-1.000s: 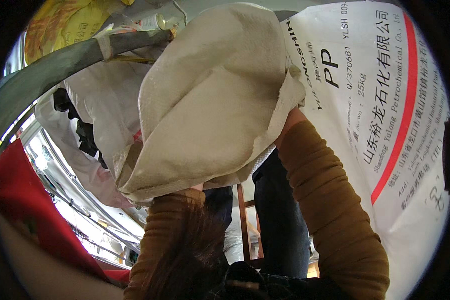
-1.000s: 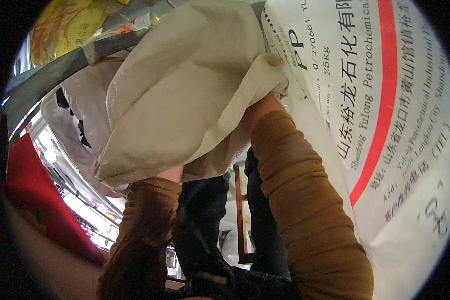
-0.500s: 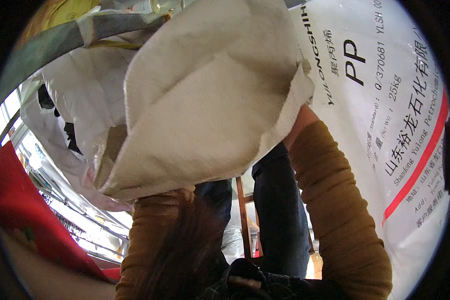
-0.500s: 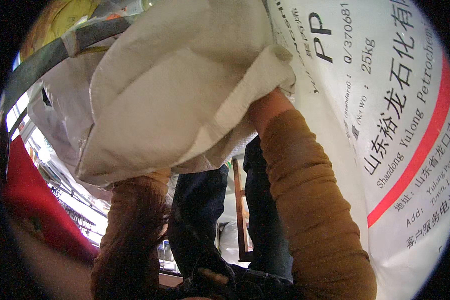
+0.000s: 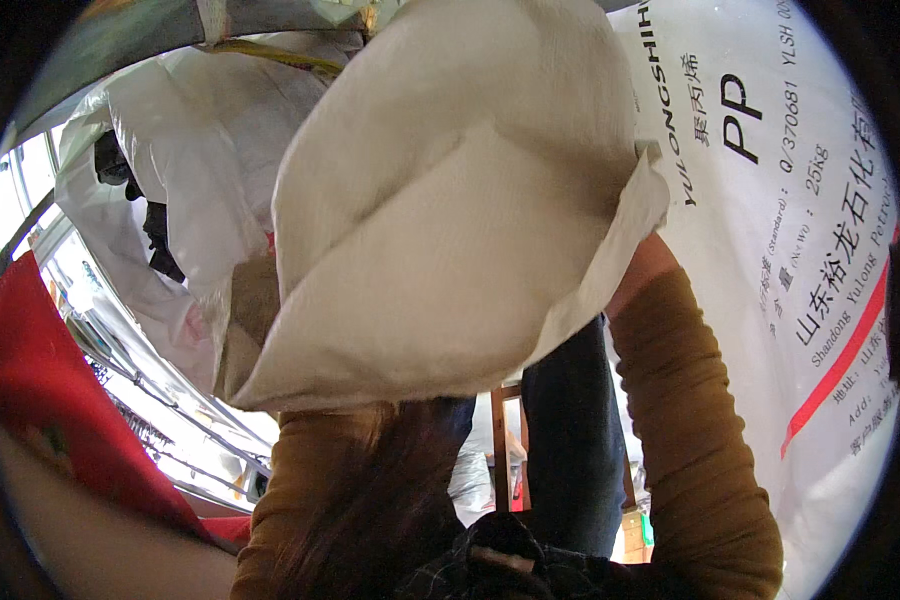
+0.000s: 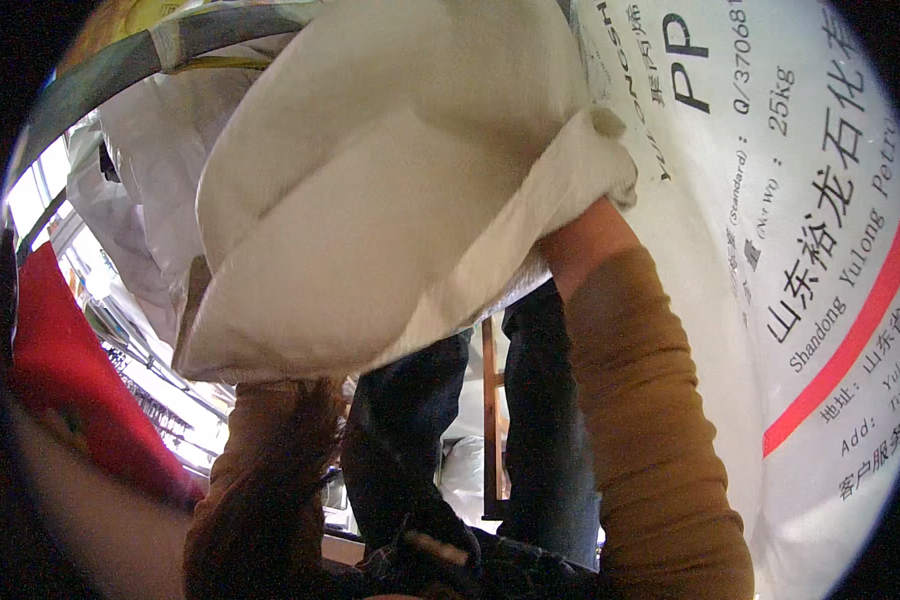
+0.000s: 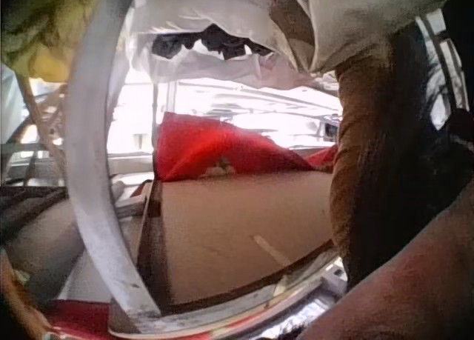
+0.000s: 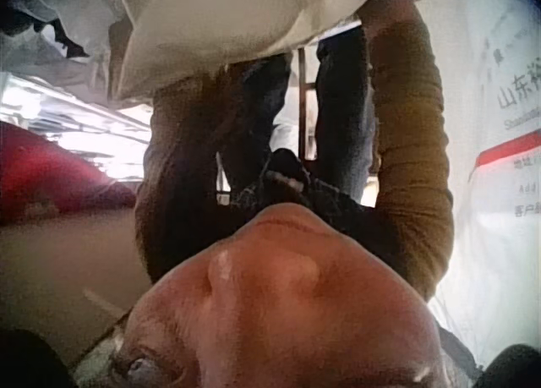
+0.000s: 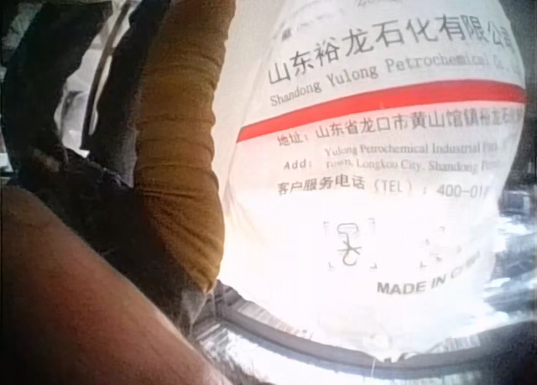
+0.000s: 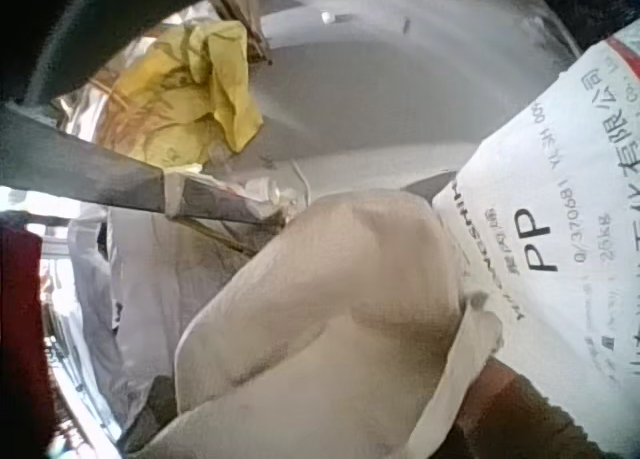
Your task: The person applies a white substance to small black plastic parts with a brush, places them into gray cylindrical holders, and then assembles a wheel by inserting a spring and bearing into a gray wheel housing. The person uses a heat gun on the assembled wheel.
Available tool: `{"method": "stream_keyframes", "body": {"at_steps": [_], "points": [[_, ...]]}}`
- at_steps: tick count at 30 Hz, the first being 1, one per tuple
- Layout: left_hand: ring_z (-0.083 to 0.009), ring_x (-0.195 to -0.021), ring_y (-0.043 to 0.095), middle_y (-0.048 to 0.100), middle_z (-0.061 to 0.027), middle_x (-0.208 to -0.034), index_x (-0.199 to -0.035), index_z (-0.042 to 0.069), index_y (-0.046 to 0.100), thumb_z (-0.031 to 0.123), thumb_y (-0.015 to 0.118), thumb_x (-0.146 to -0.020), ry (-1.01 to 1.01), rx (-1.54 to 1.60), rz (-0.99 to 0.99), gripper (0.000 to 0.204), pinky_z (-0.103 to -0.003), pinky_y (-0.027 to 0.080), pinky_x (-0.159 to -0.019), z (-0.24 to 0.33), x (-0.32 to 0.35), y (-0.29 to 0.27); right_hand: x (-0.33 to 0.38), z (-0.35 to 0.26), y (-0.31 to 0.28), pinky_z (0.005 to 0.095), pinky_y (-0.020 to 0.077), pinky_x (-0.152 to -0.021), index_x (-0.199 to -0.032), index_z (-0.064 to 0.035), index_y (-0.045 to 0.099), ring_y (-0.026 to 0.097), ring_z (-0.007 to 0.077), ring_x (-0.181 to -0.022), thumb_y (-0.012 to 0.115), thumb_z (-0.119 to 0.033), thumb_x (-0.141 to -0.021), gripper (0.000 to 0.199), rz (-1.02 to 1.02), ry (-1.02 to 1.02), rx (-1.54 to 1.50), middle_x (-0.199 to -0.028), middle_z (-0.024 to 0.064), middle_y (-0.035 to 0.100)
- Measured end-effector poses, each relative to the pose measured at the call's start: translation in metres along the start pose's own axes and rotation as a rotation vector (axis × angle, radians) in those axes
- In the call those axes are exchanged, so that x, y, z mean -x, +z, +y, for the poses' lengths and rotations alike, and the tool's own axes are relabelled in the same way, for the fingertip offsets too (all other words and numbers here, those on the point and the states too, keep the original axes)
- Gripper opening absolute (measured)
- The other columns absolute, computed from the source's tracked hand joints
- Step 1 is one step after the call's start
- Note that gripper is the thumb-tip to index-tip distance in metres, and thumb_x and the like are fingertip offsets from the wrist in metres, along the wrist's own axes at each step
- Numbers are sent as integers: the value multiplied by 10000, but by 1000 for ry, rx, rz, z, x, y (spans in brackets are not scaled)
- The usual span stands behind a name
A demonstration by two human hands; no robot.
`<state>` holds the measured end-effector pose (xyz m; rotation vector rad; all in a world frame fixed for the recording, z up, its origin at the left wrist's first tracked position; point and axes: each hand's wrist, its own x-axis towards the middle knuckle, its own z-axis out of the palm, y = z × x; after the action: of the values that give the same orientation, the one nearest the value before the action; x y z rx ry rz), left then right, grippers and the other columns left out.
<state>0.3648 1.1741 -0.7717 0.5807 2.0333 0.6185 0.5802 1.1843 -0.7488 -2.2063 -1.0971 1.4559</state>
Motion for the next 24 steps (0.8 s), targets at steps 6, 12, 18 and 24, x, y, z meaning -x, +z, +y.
{"method": "stream_keyframes", "body": {"at_steps": [6,12,18,24], "points": [[-257,-1114,558,611,-140,-1190,-1170,38,615,221,644,-852,55,-92,-17,368,-374,432,-946,-9,-1,1,3,13,3,406,402,-1032,-1363,-134,430,466,267,-1238,536,-351,-954,475,-10,31,-105,-1356,86,474],[-261,-1131,554,607,-149,-1208,-1175,35,614,227,648,-849,143,-210,-62,380,-376,429,-952,-2,17,-10,45,24,-16,404,398,-1037,-1385,-140,407,452,258,-1254,536,-352,-960,492,-67,172,-538,-1382,74,455],[-264,-1148,550,603,-157,-1226,-1180,33,613,233,653,-847,307,-395,-143,391,-378,426,-959,28,74,-32,135,43,5,402,393,-1043,-1407,-146,383,438,248,-1270,536,-353,-967,510,-167,414,-1041,-1407,63,437],[-268,-1165,545,599,-166,-1244,-1186,30,611,239,657,-845,544,-640,-169,402,-380,423,-966,81,151,-57,175,9,22,400,389,-1048,-1429,-152,359,424,238,-1286,536,-354,-973,529,-239,327,-1308,-1433,52,418]]}}
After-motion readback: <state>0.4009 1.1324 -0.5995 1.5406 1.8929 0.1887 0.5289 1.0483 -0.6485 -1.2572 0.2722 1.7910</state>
